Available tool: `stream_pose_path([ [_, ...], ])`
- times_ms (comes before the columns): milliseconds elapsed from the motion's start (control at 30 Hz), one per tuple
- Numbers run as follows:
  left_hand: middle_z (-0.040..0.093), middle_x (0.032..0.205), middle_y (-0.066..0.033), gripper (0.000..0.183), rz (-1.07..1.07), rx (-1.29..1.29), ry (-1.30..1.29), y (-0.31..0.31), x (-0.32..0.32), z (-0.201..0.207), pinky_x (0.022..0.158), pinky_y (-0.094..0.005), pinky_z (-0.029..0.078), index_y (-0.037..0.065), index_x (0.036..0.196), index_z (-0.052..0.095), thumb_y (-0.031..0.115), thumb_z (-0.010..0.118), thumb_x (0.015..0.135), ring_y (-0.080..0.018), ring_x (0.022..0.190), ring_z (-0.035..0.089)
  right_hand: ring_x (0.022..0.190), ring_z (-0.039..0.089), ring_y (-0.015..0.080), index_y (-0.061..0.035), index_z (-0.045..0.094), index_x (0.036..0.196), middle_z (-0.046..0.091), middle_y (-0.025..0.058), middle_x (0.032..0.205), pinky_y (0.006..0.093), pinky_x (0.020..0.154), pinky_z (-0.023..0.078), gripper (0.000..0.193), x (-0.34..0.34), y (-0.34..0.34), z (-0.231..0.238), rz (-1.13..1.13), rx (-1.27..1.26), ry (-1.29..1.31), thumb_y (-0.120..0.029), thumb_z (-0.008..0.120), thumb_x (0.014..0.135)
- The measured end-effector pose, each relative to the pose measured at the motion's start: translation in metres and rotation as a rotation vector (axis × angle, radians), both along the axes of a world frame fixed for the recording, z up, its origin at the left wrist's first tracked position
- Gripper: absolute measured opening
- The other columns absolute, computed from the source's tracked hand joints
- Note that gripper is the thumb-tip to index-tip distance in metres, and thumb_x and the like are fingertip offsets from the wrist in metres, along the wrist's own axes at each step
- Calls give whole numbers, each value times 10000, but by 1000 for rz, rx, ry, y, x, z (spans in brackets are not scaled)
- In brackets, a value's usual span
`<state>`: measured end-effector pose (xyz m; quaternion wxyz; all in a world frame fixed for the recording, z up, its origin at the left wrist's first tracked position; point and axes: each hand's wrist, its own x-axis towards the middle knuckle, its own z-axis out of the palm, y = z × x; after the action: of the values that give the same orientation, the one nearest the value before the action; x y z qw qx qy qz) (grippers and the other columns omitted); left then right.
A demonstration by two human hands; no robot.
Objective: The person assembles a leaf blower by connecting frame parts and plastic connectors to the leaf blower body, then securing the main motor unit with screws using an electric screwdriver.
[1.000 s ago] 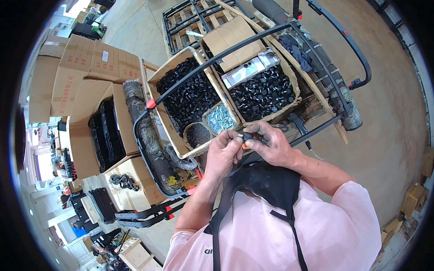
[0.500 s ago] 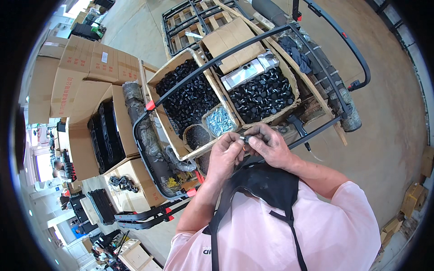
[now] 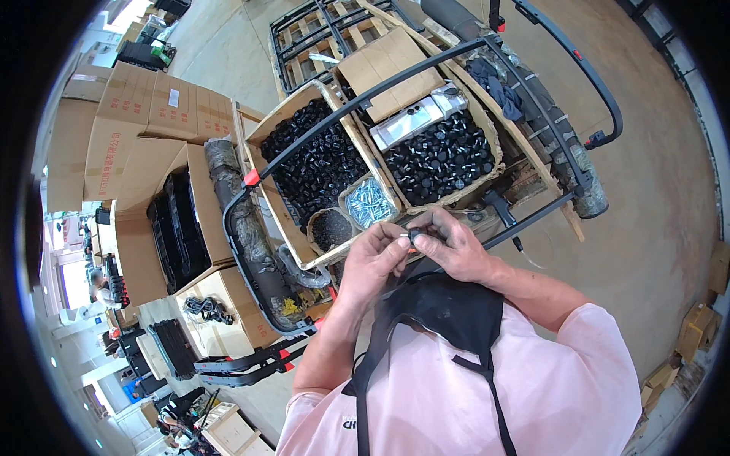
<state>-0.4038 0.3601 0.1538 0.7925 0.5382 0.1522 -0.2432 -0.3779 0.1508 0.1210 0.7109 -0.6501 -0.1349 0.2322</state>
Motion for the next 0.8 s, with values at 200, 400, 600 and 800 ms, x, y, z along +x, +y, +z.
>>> stream_pose_path([
  [200, 652, 887, -21, 159, -210, 501, -249, 9, 3, 6, 647, -238, 510, -20, 1112, 603, 84, 669, 1012, -68, 720, 610, 1042, 630, 152, 22, 572, 1270, 648, 92, 1107, 323, 917, 527, 375, -2, 2, 6, 24, -73, 3, -274, 656, 1056],
  [400, 631, 861, 8, 127, -30, 357, -232, -10, -8, 3, 617, -222, 488, -14, 1089, 601, 47, 668, 1000, -45, 707, 573, 1019, 643, 151, 22, 582, 1256, 659, 102, 1102, 319, 902, 536, 376, -8, 6, 15, -69, -9, -56, -290, 651, 1058],
  [600, 628, 918, -17, 122, 108, 235, -234, -19, -13, -3, 632, -228, 517, -9, 1098, 589, 36, 654, 1004, -51, 731, 591, 1014, 638, 143, 17, 575, 1275, 650, 95, 1121, 311, 906, 535, 372, -11, 7, 14, -104, 1, -39, -280, 643, 1061],
  [800, 617, 910, 2, 122, 108, 289, -257, -22, -12, -4, 642, -214, 488, -12, 1093, 589, 19, 652, 993, -33, 745, 562, 994, 627, 139, 16, 576, 1277, 650, 89, 1115, 318, 889, 532, 358, -15, 7, 7, -123, 30, -15, -264, 629, 1062],
])
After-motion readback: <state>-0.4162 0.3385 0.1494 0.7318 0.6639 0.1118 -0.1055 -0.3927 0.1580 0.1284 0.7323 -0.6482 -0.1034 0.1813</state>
